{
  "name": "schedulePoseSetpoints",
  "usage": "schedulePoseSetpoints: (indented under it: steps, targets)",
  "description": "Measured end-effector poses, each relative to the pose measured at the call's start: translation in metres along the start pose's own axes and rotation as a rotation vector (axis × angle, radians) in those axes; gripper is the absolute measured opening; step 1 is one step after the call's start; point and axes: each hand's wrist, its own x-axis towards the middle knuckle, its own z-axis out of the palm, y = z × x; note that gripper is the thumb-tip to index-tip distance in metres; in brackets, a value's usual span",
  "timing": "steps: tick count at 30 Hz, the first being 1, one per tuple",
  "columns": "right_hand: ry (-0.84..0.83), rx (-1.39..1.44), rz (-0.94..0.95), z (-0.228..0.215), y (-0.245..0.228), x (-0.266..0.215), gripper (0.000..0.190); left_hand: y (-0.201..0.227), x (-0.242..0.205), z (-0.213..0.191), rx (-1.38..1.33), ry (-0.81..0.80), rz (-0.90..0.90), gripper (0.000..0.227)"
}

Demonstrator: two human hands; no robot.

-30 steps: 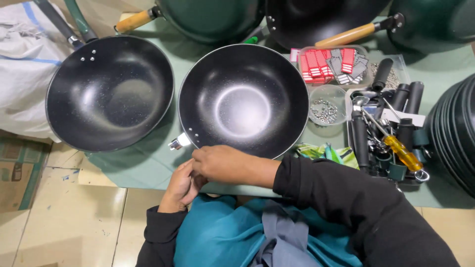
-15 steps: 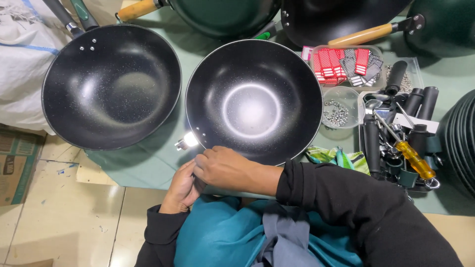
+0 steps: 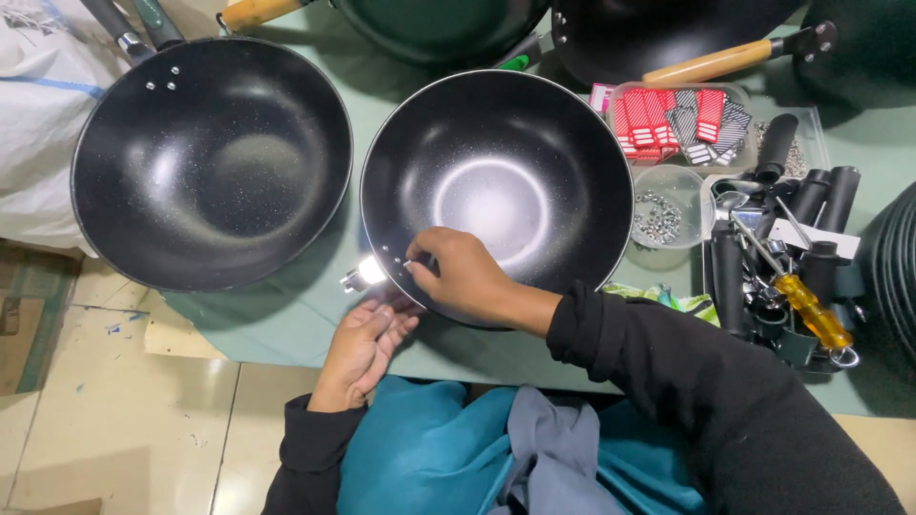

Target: Assembling a handle onto a wok by aligning the bracket and inserting screws by hand.

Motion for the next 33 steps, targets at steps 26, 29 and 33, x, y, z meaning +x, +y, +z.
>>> schedulePoseSetpoints:
  steps: [26,29,33]
  targets:
    - [-0.104,-0.049,-0.041,0.014,0.005,-0.003,0.015,-0.008,0.020,-0.006,0.157,0.250,0.166,0.025]
    - [-0.117,0.012,0.001,0.006,-0.005,-0.010,0.022,-0.003,0.019,0.005,0.219,0.284,0.185,0.027]
    - [-0.145,0.081,0.016,0.001,-0.012,-0.024,0.048,0.000,0.016,0.028,0.298,0.365,0.241,0.027]
